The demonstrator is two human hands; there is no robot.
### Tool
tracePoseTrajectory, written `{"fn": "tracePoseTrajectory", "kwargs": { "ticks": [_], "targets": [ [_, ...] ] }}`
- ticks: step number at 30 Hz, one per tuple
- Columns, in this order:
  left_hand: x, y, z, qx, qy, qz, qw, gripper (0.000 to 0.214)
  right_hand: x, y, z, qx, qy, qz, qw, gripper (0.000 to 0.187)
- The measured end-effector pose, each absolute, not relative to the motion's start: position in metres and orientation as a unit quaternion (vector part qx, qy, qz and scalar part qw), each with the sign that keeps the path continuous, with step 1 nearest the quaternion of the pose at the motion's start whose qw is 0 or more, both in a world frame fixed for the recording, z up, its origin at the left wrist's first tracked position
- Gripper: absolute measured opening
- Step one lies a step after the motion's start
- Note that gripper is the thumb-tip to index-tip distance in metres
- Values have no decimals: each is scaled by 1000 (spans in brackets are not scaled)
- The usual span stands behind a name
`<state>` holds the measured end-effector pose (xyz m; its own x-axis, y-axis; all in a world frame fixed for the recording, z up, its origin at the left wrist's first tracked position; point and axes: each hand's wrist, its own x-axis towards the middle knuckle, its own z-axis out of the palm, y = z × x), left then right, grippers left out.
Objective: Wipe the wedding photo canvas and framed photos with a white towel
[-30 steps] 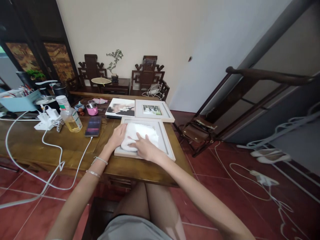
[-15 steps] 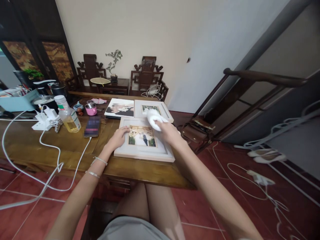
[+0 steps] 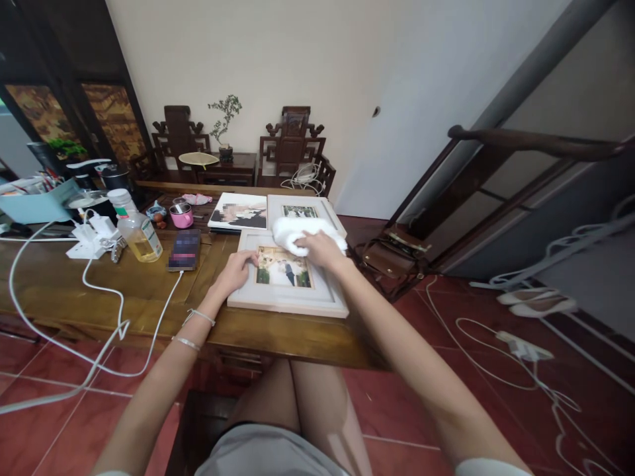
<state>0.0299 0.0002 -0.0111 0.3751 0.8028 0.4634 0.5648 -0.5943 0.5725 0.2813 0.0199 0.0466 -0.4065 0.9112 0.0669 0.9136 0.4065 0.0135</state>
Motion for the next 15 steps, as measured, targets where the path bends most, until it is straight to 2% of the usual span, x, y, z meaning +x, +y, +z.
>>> {"fn": "tracePoseTrajectory", "kwargs": {
  "ticks": [7, 11, 13, 15],
  "targets": [
    [30, 3, -15, 812, 433, 362, 144, 49, 303, -51, 53, -554, -832, -16, -26, 65],
    [30, 5, -20, 810, 450, 349, 140, 53, 304, -116, 69, -503, -861, 53, -55, 72],
    [30, 5, -21, 810, 455, 344, 139, 54, 311, -136, 82, -480, -870, 106, -40, 73],
    [30, 5, -21, 810, 457, 341, 137, 54, 319, -140, 95, -473, -871, 133, -5, 64]
  ]
}}
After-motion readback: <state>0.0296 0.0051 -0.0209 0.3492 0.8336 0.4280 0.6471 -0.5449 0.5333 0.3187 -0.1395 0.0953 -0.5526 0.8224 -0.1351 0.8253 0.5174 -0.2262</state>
